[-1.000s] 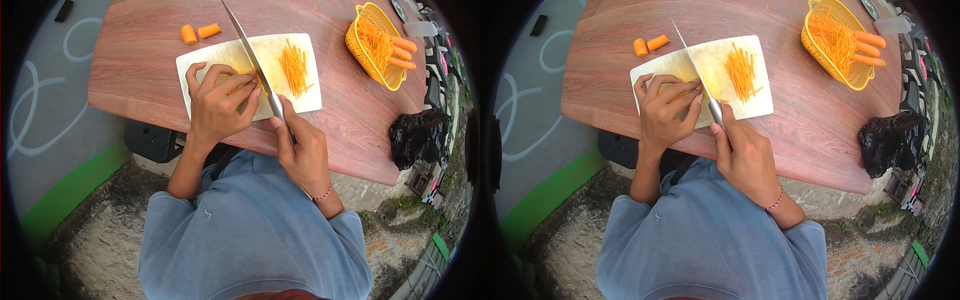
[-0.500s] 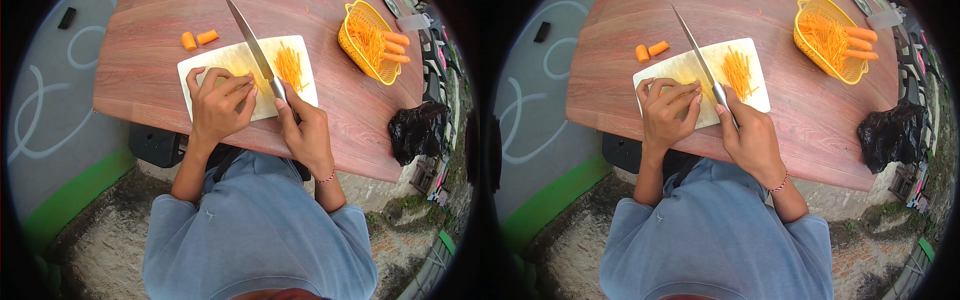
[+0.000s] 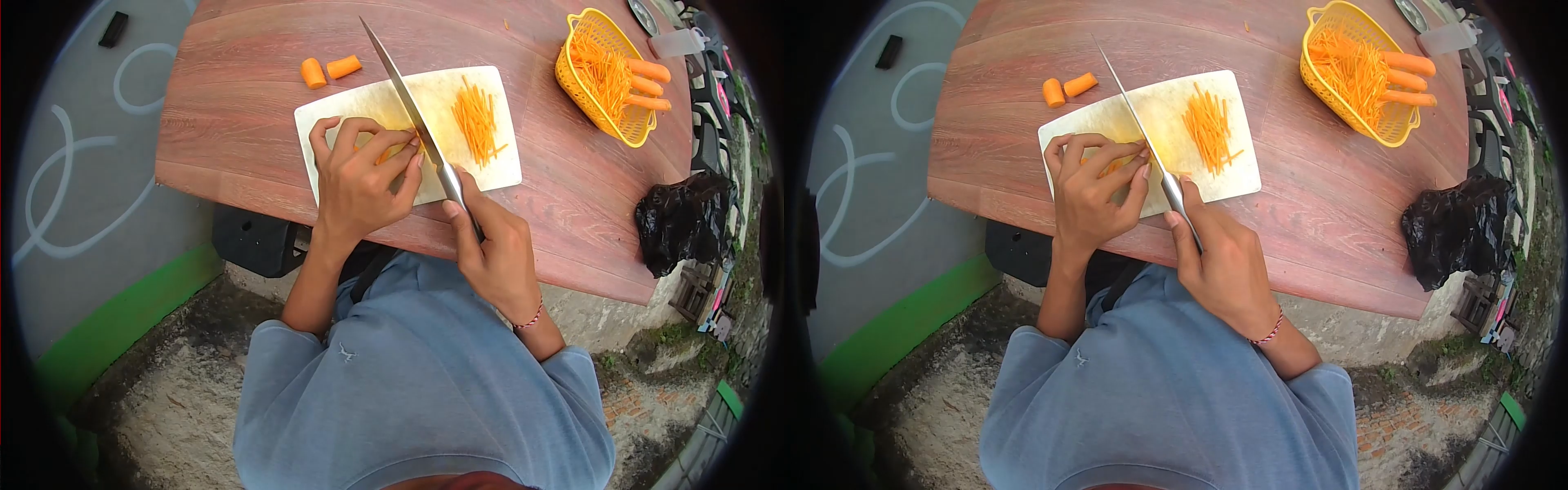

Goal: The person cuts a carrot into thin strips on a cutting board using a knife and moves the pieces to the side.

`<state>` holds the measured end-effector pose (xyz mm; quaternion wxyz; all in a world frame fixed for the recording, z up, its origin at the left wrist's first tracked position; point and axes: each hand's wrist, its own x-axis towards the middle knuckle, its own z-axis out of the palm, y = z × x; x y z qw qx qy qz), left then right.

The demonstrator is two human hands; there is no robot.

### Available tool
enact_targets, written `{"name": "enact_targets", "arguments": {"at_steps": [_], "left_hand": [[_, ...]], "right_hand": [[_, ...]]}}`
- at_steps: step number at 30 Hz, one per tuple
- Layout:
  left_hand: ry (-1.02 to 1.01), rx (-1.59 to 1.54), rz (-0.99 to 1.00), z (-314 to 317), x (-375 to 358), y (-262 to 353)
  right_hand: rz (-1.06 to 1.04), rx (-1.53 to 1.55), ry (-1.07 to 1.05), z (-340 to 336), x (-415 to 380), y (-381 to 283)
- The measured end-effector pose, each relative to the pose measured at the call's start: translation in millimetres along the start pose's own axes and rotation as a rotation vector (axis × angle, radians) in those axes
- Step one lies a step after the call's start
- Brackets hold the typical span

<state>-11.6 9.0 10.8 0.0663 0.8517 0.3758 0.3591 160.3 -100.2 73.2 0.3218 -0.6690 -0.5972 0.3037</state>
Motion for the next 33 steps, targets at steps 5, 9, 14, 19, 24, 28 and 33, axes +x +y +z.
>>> {"name": "enact_targets", "arguments": {"at_steps": [5,9,14,19,24,28,33], "left_hand": [[-0.007,-0.003,-0.003,0,0,0],[-0.026,0.005,0.004,-1,0,0],[-0.021,0.009,0.016,-1,0,0],[-0.024,0.032,0.017,0,1,2],[-0.056,0.036,0.049,-1,6,5],[0.014,0.021,0.015,-3,4,2],[0.094,-0.041,-0.047,-19,1,3]], "right_hand": [[-0.059,-0.095,0.035,8,-5,-1],[-0.078,-0.176,0.084,22,12,-3],[-0.093,-0.049,0.102,17,34,6],[0.025,-0.019,0.089,-5,24,15],[0.13,0.096,0.12,-14,24,17],[0.082,0.138,0.105,-11,18,8],[-0.021,0.164,0.046,5,4,2]]}}
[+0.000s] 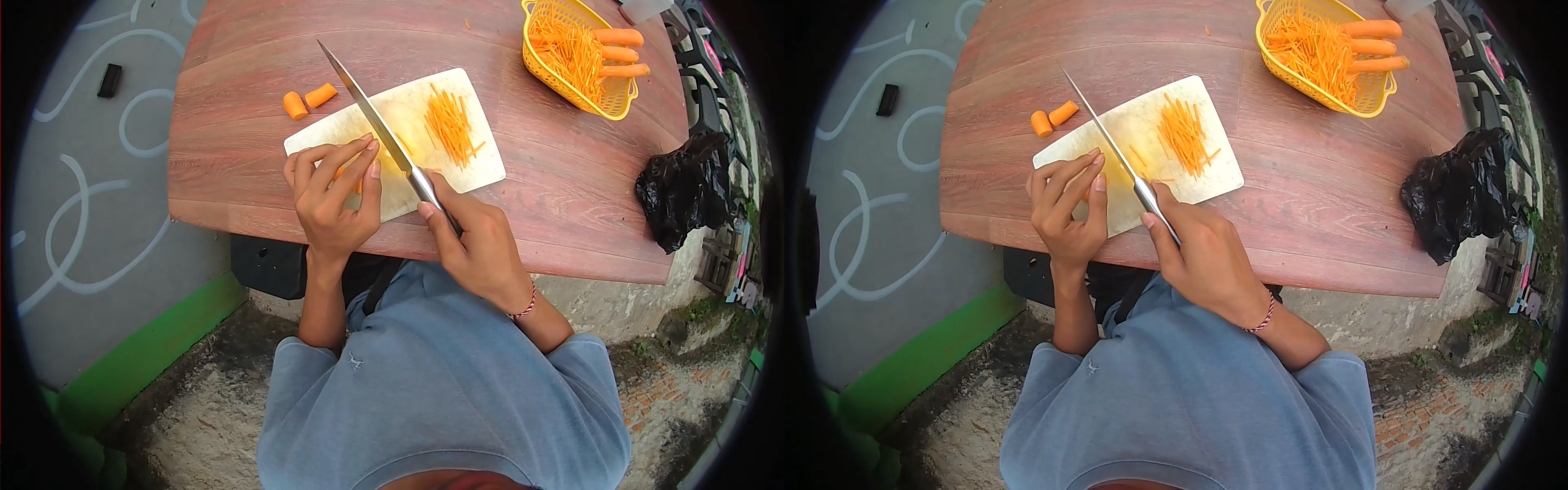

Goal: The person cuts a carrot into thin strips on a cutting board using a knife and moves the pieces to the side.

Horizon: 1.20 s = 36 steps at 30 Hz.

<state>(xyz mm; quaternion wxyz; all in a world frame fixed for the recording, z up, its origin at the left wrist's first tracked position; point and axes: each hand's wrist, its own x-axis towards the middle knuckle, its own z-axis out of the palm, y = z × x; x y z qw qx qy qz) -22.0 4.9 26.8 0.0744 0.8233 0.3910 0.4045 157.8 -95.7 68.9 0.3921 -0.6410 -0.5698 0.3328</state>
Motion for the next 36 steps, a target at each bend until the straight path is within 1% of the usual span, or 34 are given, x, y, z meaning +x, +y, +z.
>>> {"name": "enact_targets", "arguments": {"at_steps": [1,3,6,8,9,11,12,13,14,15,16,17,18,19,20,22,26,28,32,34,35,36], "left_hand": [[0.02,-0.016,-0.012,-4,0,-1],[0.02,-0.007,-0.025,-12,0,-2],[0.016,-0.005,-0.049,-19,-1,-7],[0.008,-0.011,-0.057,-23,-3,-7],[-0.015,-0.019,-0.048,-24,-3,-6],[-0.037,-0.029,-0.037,-24,1,-3],[-0.054,-0.047,0.018,-23,4,1],[-0.07,-0.064,0.072,-23,8,5],[-0.069,-0.063,0.073,-24,12,10],[-0.115,0.005,0.137,-24,17,15],[-0.161,0.074,0.202,-24,21,18],[-0.161,0.077,0.204,-22,23,19],[-0.221,0.091,0.228,-20,27,20],[-0.281,0.104,0.252,-18,30,20],[-0.283,0.104,0.259,-16,32,19],[-0.376,0.113,0.289,-12,34,17],[-0.381,0.081,0.354,6,39,18],[-0.437,0.113,0.383,13,40,19],[-0.368,0.119,0.383,14,45,20],[-0.272,0.078,0.35,8,46,17],[-0.274,0.079,0.35,3,46,16],[-0.275,0.135,0.298,-2,44,14]], "right_hand": [[-0.022,-0.006,-0.005,2,-3,-1],[0.014,0.012,-0.035,-2,-4,0],[0.065,-0.065,-0.016,-15,2,9],[0.186,-0.041,0.048,-22,10,18],[0.185,-0.039,0.05,-24,11,18],[0.132,-0.054,0.095,-29,13,15],[0.069,-0.144,0.101,-32,12,12],[0.068,-0.144,0.103,-33,11,9],[-0.011,-0.18,0.09,-33,8,7],[-0.09,-0.216,0.078,-33,5,5],[-0.092,-0.214,0.078,-32,2,6],[-0.142,-0.234,0.086,-29,-2,8],[-0.192,-0.253,0.096,-28,-5,9],[-0.193,-0.252,0.101,-28,-7,8],[-0.22,-0.296,0.101,-28,-10,8],[-0.244,-0.34,0.106,-29,-12,8],[-0.287,-0.408,0.129,-24,-14,12],[-0.302,-0.411,0.123,-23,-14,14],[-0.275,-0.426,0.113,-25,-14,14],[-0.267,-0.421,0.117,-26,-14,15],[-0.271,-0.414,0.127,-27,-14,16],[-0.275,-0.408,0.136,-27,-14,16]]}}
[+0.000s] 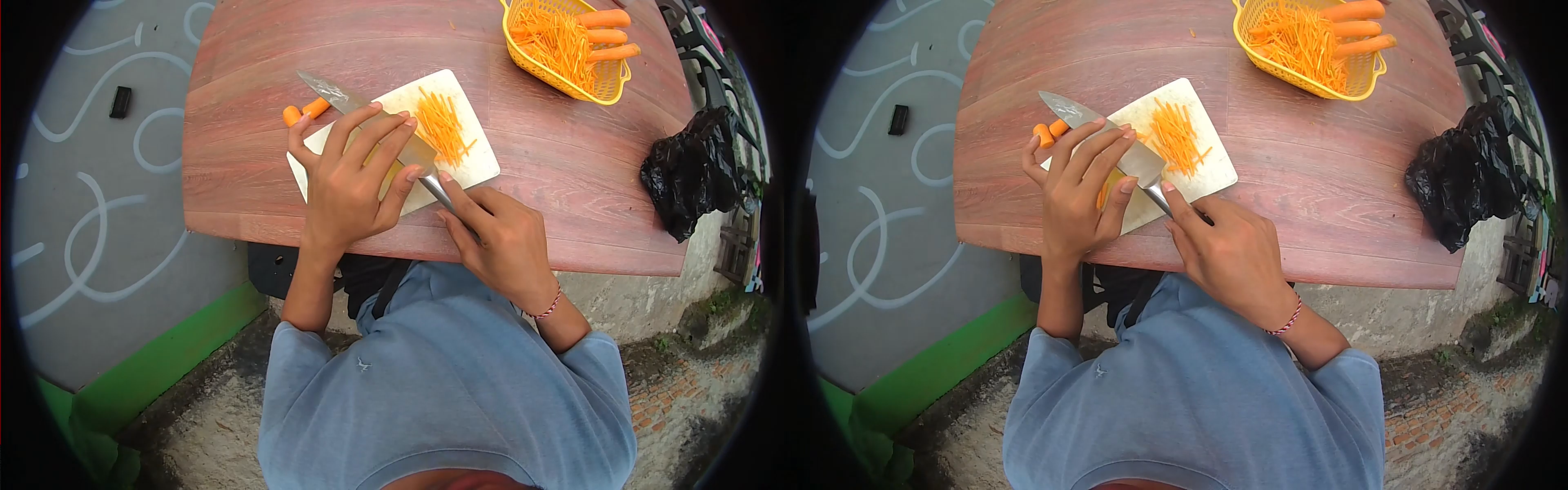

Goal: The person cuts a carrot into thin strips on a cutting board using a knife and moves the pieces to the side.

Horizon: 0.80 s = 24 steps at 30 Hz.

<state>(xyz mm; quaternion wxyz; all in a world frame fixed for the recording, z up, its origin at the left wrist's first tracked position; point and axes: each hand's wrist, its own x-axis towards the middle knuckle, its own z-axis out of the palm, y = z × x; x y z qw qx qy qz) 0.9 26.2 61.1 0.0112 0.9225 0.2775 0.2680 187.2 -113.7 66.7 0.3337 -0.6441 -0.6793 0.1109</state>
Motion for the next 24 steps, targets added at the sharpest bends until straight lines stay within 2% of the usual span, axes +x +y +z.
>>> {"name": "enact_targets", "arguments": {"at_steps": [4,8,11,13,15,17,19,21,22,24], "left_hand": [[-0.067,0.118,-0.113,-4,-2,0],[-0.088,0.019,-0.044,4,3,9],[-0.006,-0.114,0.017,-2,8,12],[0.143,-0.116,-0.003,-10,5,2],[0.209,-0.15,-0.043,-15,-5,-11],[0.203,-0.249,-0.227,-20,-21,-21],[0.154,-0.206,-0.256,-26,-32,-27],[-0.06,-0.156,-0.276,-29,-39,-28],[-0.06,-0.154,-0.28,-29,-42,-28],[-0.185,-0.162,-0.284,-27,-48,-27]], "right_hand": [[-0.027,-0.002,0.014,-1,0,0],[-0.019,-0.022,-0.014,1,1,0],[0.011,0.022,-0.017,1,3,1],[0.036,0.062,-0.013,-2,4,0],[0.177,0.197,-0.07,-7,6,0],[0.2,0.26,-0.09,-9,8,3],[0.227,0.323,-0.108,-8,8,4],[0.211,0.356,-0.144,-6,8,4],[0.208,0.358,-0.147,-6,9,3],[0.207,0.366,-0.198,-4,10,1]]}}
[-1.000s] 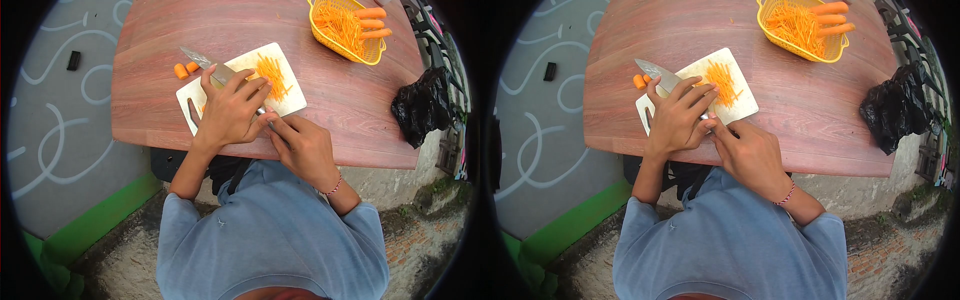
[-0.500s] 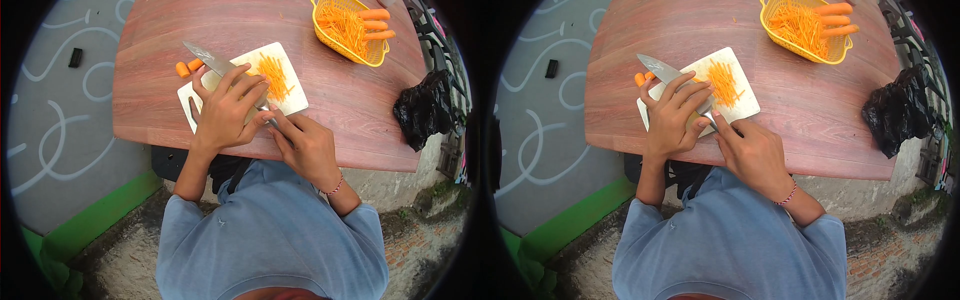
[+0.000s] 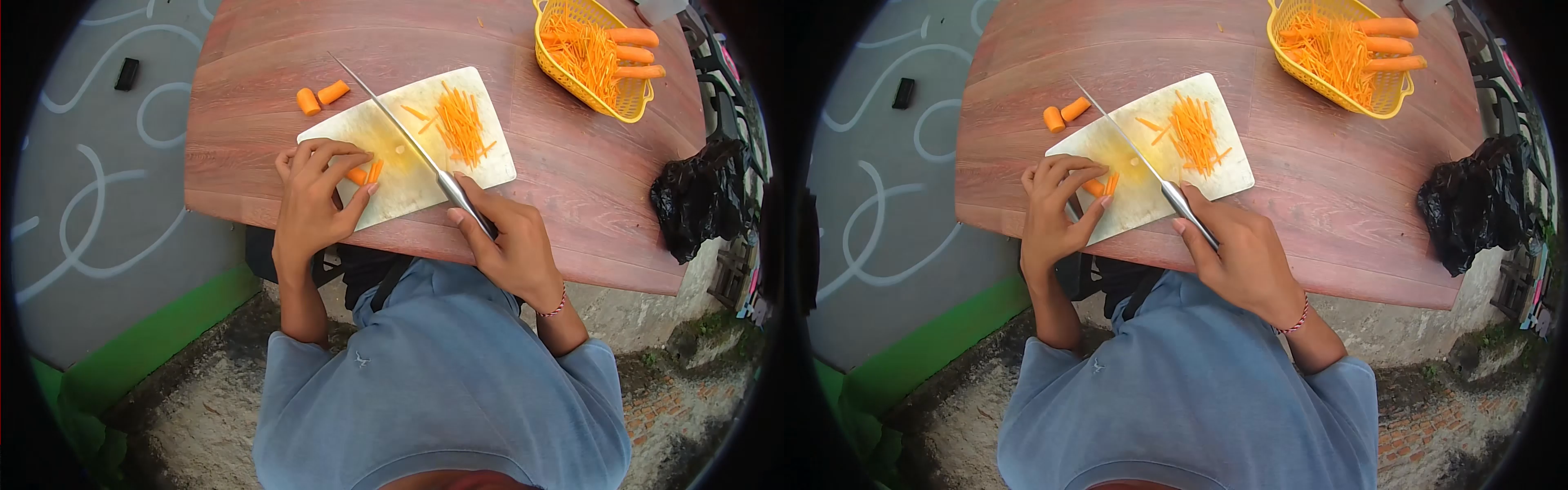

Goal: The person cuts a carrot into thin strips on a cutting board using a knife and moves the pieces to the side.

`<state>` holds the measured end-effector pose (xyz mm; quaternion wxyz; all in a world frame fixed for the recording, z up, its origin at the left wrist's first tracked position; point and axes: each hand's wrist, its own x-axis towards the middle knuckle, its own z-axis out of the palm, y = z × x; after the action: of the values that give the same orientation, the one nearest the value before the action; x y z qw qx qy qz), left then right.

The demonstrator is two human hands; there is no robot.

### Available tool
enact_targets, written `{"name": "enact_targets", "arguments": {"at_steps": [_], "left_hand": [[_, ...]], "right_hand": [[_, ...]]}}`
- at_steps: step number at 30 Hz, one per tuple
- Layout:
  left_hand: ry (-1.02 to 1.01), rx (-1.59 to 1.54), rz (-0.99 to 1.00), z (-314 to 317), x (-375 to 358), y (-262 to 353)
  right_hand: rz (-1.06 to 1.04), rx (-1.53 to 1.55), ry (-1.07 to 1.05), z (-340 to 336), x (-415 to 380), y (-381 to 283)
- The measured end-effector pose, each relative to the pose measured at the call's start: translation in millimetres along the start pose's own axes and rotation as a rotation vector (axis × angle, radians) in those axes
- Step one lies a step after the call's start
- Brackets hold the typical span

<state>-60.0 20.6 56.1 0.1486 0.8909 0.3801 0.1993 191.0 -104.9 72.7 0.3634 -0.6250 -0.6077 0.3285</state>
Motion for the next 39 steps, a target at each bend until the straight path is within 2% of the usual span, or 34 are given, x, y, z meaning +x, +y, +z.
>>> {"name": "enact_targets", "arguments": {"at_steps": [9,16,21,24,31,34,39], "left_hand": [[-0.03,-0.052,-0.119,6,-6,-2],[-0.056,-0.031,-0.13,7,-9,4],[-0.036,0.127,-0.096,11,-9,13],[-0.047,0.092,-0.076,9,-10,15],[-0.023,0.092,-0.068,8,-3,16],[0.058,0.02,-0.044,5,3,16],[0.131,-0.042,0.139,5,25,18]], "right_hand": [[0.044,0.012,-0.003,6,-2,2],[0.031,0.007,0.006,4,0,-1],[0.318,0.055,-0.013,-4,5,-5],[0.262,0.046,0.084,1,2,3],[0.213,0.031,0.109,2,-3,1],[0.206,0.059,0.071,0,-4,-4],[0.186,0.077,0.053,2,-3,-3]]}}
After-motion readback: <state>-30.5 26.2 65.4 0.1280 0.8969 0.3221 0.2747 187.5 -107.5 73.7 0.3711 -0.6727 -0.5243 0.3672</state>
